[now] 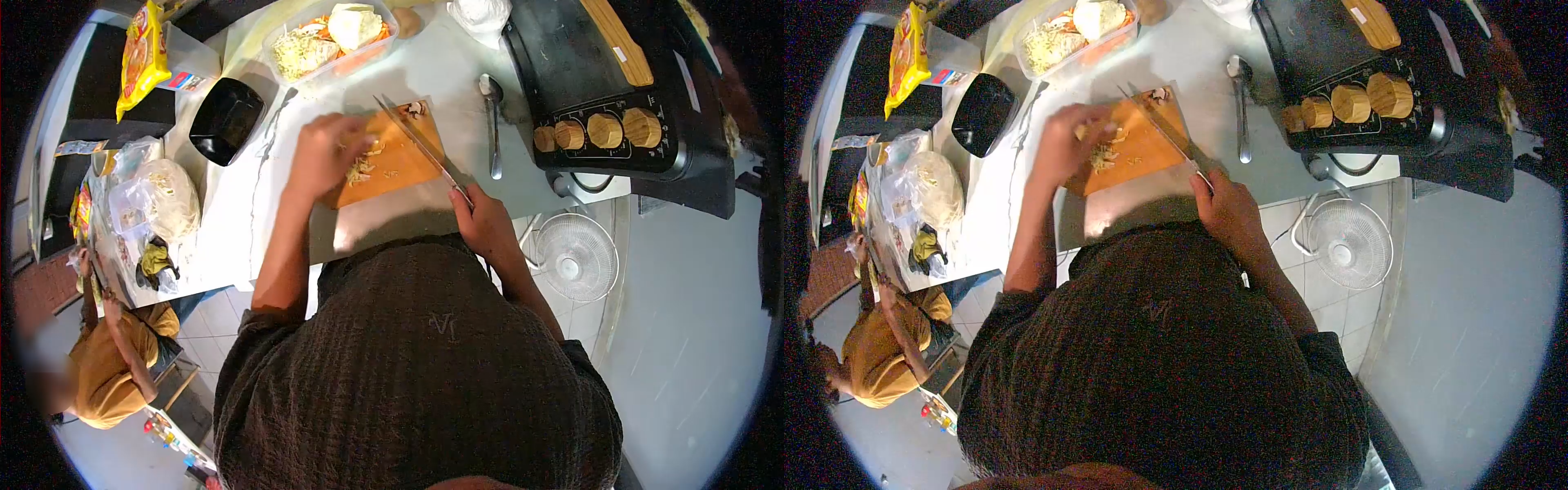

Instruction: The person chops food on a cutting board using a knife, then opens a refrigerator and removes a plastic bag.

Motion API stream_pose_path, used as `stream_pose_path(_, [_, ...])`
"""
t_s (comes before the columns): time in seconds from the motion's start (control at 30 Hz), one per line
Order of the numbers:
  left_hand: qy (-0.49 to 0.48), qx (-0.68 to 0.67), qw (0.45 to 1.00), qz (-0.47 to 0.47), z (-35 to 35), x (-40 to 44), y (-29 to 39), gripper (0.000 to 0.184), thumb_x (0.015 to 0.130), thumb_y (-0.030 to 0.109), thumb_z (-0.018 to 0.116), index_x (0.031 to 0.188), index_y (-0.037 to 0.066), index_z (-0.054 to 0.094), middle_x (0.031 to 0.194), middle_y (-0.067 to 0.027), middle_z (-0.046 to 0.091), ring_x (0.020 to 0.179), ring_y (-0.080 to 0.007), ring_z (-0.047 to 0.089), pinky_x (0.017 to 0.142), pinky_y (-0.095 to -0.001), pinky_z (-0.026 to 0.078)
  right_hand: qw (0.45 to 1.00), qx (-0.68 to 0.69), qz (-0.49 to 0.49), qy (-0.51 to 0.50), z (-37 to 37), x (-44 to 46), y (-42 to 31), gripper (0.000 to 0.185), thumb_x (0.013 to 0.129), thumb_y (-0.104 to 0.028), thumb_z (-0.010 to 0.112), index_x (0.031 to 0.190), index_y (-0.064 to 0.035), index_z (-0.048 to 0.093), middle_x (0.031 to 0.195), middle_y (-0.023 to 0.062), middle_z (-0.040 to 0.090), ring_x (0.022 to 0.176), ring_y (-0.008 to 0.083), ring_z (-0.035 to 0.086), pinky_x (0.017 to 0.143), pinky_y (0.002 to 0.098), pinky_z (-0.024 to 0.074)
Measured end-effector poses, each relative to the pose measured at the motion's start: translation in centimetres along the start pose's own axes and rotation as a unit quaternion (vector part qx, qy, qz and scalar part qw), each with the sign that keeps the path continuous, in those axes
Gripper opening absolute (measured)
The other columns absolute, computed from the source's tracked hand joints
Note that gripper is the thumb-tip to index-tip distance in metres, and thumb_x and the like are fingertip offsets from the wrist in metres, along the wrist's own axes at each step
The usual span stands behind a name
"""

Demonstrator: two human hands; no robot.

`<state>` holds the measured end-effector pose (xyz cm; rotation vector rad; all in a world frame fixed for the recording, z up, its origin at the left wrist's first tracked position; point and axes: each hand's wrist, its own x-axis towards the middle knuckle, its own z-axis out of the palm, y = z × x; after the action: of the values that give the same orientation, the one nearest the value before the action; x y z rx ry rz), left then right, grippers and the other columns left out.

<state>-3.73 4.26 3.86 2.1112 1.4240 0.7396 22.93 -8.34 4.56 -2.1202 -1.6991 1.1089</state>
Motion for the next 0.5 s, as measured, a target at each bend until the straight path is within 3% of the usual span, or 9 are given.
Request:
stream_pose_path(0.07, [-0.038, 0.034, 0.998, 0.037, 1.1, -1.1, 0.6, 0.024, 0.081, 0.021, 0.074, 0.102, 0.009, 0.071, 0.098, -0.0094, 0.069, 0.091, -0.0296, 0.064, 0.080, -0.0398, 0.047, 1.000, 0.009, -0.013, -0.002, 0.1, 0.1, 0.1, 0.041, 0.098, -0.042, 0.049, 0.097, -0.0029, 0.059, 0.079, 0.0259, 0.066, 0.078, 0.0479, 0.064, 0.071, 0.0570, 0.0507])
stream_pose_path(0.17, [-0.001, 0.089, 0.995, 0.049, 2.7, -2.2, 0.6, 0.026, 0.077, 0.021, 0.076, 0.100, 0.012, 0.070, 0.104, -0.0035, 0.065, 0.104, -0.0257, 0.058, 0.089, -0.0412, 0.034, 1.000, -0.002, -0.013, 0.002, 0.2, 0.1, 0.0, 0.040, 0.098, -0.042, 0.049, 0.095, -0.0030, 0.059, 0.079, 0.0270, 0.066, 0.079, 0.0482, 0.064, 0.071, 0.0573, 0.0503])
stream_pose_path(0.5, [0.023, 0.142, 0.990, -0.012, 3.2, -3.3, 2.0, 0.021, 0.079, 0.019, 0.073, 0.100, 0.016, 0.071, 0.100, -0.0020, 0.066, 0.104, -0.0237, 0.056, 0.087, -0.0436, 0.033, 1.000, 0.004, -0.006, -0.004, -0.1, 0.0, -0.3, 0.040, 0.098, -0.041, 0.049, 0.093, -0.0025, 0.058, 0.079, 0.0280, 0.065, 0.078, 0.0492, 0.064, 0.069, 0.0575, 0.0499])
